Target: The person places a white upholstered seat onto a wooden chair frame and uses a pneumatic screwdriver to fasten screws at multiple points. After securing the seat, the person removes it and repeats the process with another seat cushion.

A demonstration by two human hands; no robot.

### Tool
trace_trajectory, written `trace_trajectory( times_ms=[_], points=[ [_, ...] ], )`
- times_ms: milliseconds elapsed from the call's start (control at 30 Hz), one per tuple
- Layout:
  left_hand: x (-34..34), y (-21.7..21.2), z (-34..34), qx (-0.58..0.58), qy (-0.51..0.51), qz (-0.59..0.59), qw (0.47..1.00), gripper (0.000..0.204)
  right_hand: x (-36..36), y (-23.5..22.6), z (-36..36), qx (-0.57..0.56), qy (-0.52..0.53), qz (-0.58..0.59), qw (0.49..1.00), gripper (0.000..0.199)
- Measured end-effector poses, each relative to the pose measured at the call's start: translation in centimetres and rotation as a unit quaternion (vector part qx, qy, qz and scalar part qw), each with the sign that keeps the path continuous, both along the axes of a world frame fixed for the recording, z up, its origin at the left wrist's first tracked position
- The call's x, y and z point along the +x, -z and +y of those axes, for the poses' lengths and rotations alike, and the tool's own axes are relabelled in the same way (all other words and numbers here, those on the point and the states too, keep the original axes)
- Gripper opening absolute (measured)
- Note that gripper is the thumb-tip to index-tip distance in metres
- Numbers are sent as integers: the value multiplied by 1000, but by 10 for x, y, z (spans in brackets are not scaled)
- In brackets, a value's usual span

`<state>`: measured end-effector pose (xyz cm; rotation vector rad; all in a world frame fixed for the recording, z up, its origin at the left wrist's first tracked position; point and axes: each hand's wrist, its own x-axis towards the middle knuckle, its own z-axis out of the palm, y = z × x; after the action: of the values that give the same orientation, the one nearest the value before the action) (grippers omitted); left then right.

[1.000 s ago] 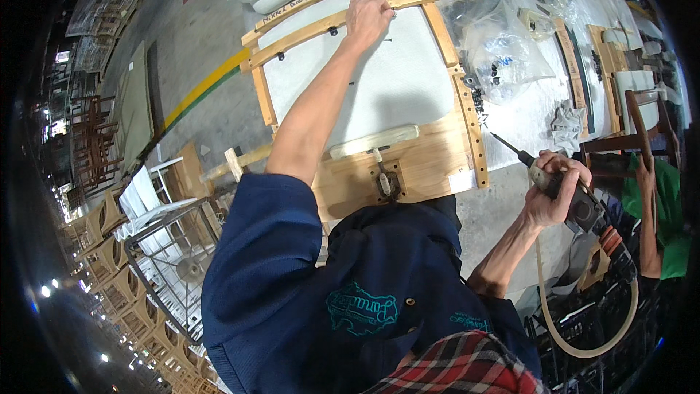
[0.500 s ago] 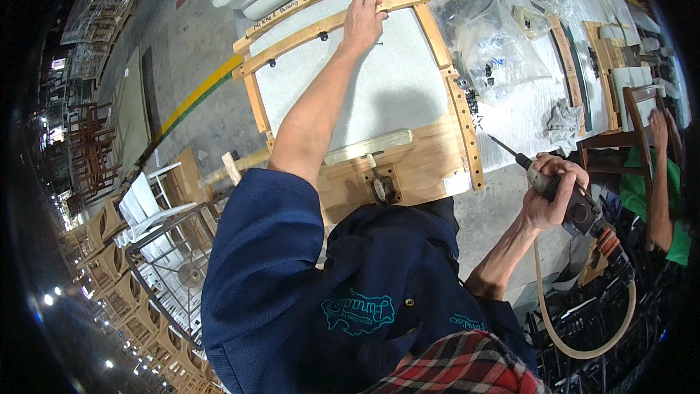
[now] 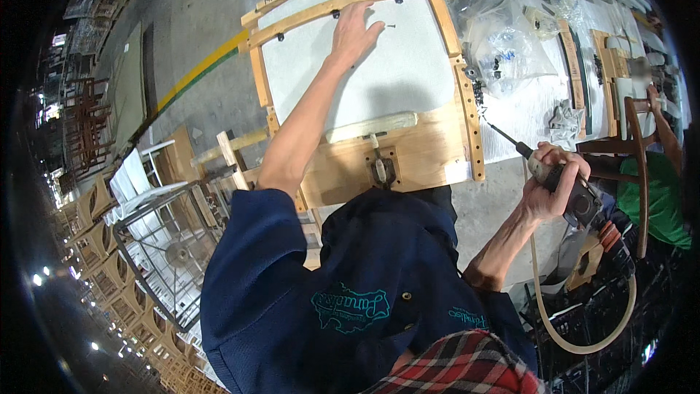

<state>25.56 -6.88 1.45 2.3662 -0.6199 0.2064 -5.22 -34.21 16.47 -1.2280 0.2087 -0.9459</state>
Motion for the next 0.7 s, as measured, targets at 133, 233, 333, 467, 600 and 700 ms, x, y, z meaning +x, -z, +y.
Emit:
trace_trajectory(
  times_ms=[133, 233, 333, 467, 600, 700],
  points=[
    [-66, -4, 53, -9, -55, 48, 997, 54, 0, 1, 9, -9, 10, -3, 1000, 18],
    [-118, -3, 87, -21, -96, 69, 993, 53, -3, 3, 23, 35, -22, -18, 999, 23],
    [-157, 13, 113, -14, -132, 59, 989, 52, -10, 23, 31, 145, -68, -23, 987, 32],
    [-181, 35, 123, 0, -141, 9, 990, 49, -15, 31, 60, 304, -98, -21, 947, 39],
    [-188, 37, 119, 9, -139, -32, 990, 48, -30, 33, 89, 435, -110, 7, 893, 42],
    [-188, 37, 119, 36, -140, -6, 990, 53, -46, 30, 114, 471, -155, 14, 868, 42]
  ],
)
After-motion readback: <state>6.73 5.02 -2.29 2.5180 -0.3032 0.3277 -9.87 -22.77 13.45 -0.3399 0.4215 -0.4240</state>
